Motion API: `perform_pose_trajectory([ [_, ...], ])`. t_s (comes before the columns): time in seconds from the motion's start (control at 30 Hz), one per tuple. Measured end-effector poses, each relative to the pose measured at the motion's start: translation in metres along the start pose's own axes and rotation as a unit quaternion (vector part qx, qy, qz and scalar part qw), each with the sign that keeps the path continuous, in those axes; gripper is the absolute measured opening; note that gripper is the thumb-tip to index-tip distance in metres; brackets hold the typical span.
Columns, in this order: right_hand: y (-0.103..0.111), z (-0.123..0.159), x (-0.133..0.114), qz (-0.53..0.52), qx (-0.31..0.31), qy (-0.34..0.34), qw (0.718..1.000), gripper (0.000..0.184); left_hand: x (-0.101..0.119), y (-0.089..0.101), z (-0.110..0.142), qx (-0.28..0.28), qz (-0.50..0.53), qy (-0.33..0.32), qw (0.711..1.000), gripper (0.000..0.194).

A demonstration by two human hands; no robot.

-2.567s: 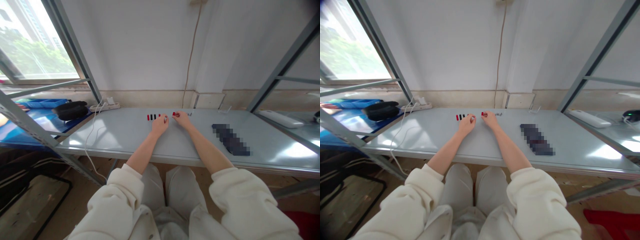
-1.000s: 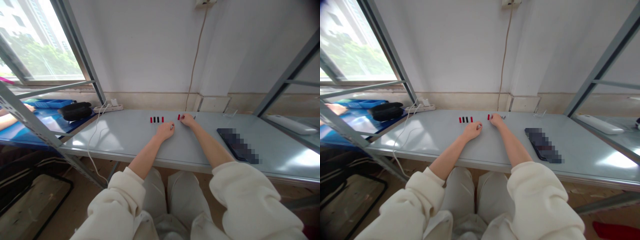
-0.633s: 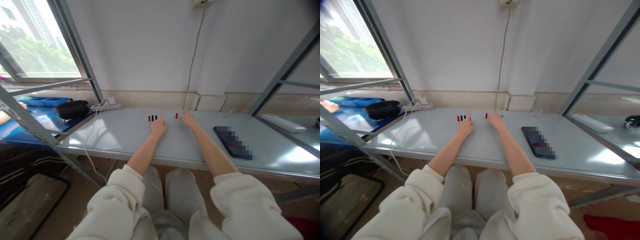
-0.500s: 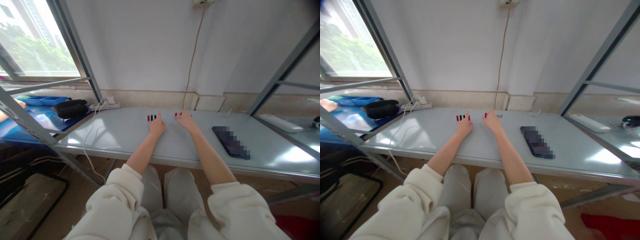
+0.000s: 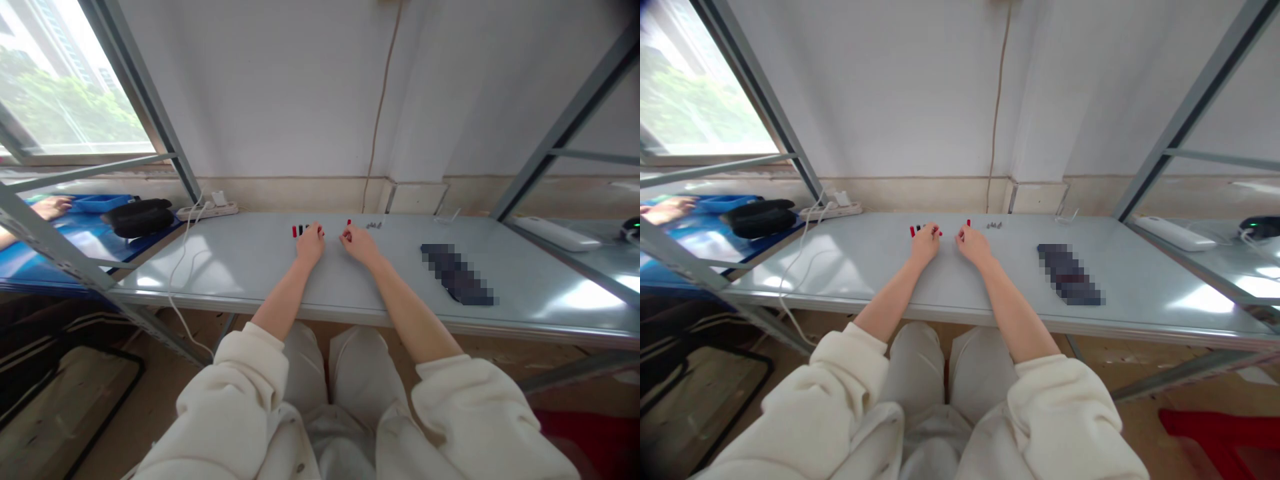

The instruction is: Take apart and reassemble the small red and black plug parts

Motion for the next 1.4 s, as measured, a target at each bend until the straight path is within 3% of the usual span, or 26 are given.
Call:
perform_pose_trajectory([
  [0.1, -0.003, -0.001, 0.003, -0.019, 0.010, -0.044, 0.999, 0.029, 0.005, -0.001, -0.004, -0.016, 0.154, -0.039, 0.987, 0.015],
  [0.27, -0.003, -0.003, 0.000, -0.096, 0.027, -0.037, 0.994, 0.054, 0.013, 0.000, -0.003, -0.096, 0.374, -0.026, 0.922, 0.013],
  [0.4, 0.006, -0.001, -0.006, -0.138, 0.063, 0.019, 0.988, 0.058, 0.016, 0.003, 0.000, -0.132, 0.447, -0.036, 0.884, 0.016],
  [0.57, 0.015, 0.004, -0.012, -0.158, 0.096, 0.043, 0.982, 0.059, 0.018, 0.004, 0.000, -0.156, 0.481, -0.047, 0.861, 0.016],
  [0.97, 0.019, 0.008, -0.015, -0.167, 0.111, 0.051, 0.978, 0.058, 0.025, -0.001, 0.005, -0.186, 0.449, -0.044, 0.873, 0.021],
  [1.17, 0.018, 0.009, -0.018, -0.164, 0.083, 0.083, 0.979, 0.055, 0.017, -0.001, 0.001, -0.145, 0.444, -0.012, 0.884, 0.044],
  [1.4, 0.012, 0.005, -0.017, -0.152, 0.052, 0.132, 0.978, 0.034, 0.005, 0.000, -0.005, -0.055, 0.437, 0.059, 0.896, 0.043],
])
Point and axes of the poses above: each hand's wrist, its own z-axis away from the middle knuckle, its own y-axis out of the back of the hand, x = y × z, the point moved 3 cm from there along -z, towards the middle knuckle, and after that the axes turned 12 degrees about -x, right-handed, at the moved point
